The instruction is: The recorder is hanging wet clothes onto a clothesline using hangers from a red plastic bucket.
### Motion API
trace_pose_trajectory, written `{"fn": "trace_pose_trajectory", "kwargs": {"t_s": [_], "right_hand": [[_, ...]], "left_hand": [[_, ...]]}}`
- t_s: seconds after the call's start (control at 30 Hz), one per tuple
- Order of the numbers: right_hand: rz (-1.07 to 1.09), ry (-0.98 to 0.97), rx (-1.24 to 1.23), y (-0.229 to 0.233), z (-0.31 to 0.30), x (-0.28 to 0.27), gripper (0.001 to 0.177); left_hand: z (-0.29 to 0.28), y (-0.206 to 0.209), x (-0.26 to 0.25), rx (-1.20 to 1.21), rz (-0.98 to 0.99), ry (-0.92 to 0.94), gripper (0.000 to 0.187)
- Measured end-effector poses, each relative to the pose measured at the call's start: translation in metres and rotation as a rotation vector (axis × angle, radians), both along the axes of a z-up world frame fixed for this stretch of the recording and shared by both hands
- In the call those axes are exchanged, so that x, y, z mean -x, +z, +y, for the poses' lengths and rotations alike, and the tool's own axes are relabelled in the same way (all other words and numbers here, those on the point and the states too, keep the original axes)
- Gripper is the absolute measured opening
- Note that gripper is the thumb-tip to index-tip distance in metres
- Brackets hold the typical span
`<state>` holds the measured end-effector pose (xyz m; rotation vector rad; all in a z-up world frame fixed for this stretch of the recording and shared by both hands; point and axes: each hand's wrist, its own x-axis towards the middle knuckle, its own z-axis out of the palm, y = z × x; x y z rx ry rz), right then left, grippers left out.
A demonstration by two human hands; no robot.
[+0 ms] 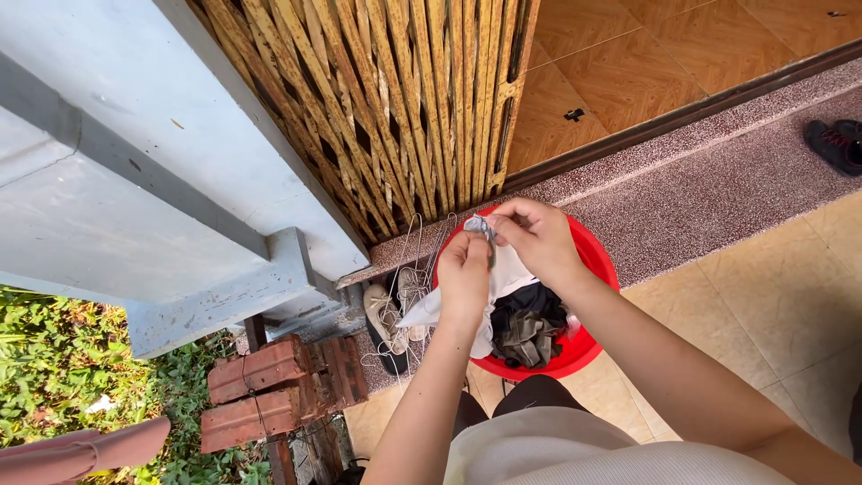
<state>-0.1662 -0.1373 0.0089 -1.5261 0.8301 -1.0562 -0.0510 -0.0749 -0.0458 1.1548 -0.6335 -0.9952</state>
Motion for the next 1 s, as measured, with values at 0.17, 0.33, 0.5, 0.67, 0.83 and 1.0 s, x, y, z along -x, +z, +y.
{"fn": "trace_pose_trajectory", "kwargs": {"t_s": [0.17, 0.33, 0.5, 0.67, 0.83, 1.0], "right_hand": [[0.066, 0.123, -0.005, 0.015, -0.008, 0.004, 0.008], [0.457, 0.163, -0.020, 0.039, -0.020, 0.011, 0.014], [0.585, 0.316, 0.085, 0.022, -0.032, 0.010, 0.021], [0.407, 0.132, 0.290, 0.013, -0.015, 0.002, 0.014], [0.368, 0.027, 0.389, 0.007, -0.016, 0.002, 0.012], [0.377, 0.307, -0.032, -0.002, -0.054, 0.010, 0.018]], "left_hand": [[-0.011, 0.011, 0.001, -0.017, 0.125, -0.015, 0.024], [-0.008, 0.012, 0.004, 0.006, 0.111, -0.029, 0.019], [-0.002, 0.014, 0.004, -0.022, -0.282, 0.074, 0.024], [-0.011, 0.000, 0.014, 0.032, -0.137, 0.129, 0.028], [-0.008, 0.000, 0.019, 0.085, -0.081, 0.142, 0.030], [-0.013, 0.001, 0.021, 0.124, 0.006, 0.171, 0.027]]}}
